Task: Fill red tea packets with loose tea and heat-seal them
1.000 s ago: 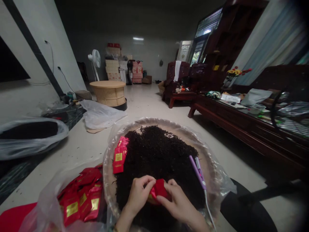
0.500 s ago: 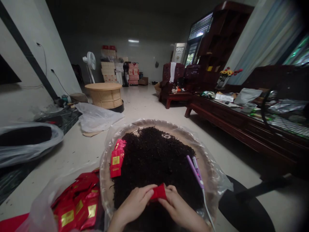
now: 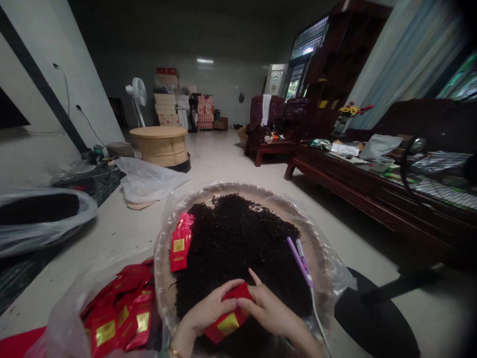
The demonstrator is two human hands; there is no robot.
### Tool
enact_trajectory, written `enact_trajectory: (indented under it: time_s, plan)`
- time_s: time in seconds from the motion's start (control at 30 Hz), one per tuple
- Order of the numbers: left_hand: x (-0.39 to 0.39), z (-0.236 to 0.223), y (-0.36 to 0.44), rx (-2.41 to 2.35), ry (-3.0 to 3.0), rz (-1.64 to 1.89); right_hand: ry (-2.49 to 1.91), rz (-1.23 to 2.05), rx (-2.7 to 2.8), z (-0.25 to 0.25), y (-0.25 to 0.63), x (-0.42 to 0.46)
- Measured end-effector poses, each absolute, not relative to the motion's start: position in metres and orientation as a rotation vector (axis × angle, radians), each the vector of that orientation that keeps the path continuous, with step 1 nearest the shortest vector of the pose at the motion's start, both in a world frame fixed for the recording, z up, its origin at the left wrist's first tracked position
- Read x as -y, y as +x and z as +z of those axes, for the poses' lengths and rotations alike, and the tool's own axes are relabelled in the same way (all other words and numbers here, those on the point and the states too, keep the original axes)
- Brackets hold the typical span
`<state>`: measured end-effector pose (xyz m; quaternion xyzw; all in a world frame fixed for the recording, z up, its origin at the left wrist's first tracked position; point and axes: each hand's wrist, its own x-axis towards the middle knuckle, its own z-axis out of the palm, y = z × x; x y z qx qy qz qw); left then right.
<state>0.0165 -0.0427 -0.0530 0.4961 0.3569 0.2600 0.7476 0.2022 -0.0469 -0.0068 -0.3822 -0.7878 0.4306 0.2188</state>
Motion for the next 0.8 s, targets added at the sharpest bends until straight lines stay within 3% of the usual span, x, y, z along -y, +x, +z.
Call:
enact_trajectory:
  time_s: [0.23,0.57,0.7,0.8]
  plan:
    - [0.039,-0.06,0.018,-0.687,0.885,0.661,-1.051,1.345,1.965,-0.016,0.2,0.032]
    - [0.038,-0.056,0.008,-0.8,1.06,0.661,-1.103,1.446,1.767,-0.031,0.201,0.034]
    - [0.04,-0.044,-0.001,-1.097,1.323,0.776,-1.239,1.356,1.742,-0.032,0.199,0.033]
    - [0.049,-0.039,0.001,-1.337,1.839,0.953,-1.285,1.27,1.738,-0.028,0.192,0.032]
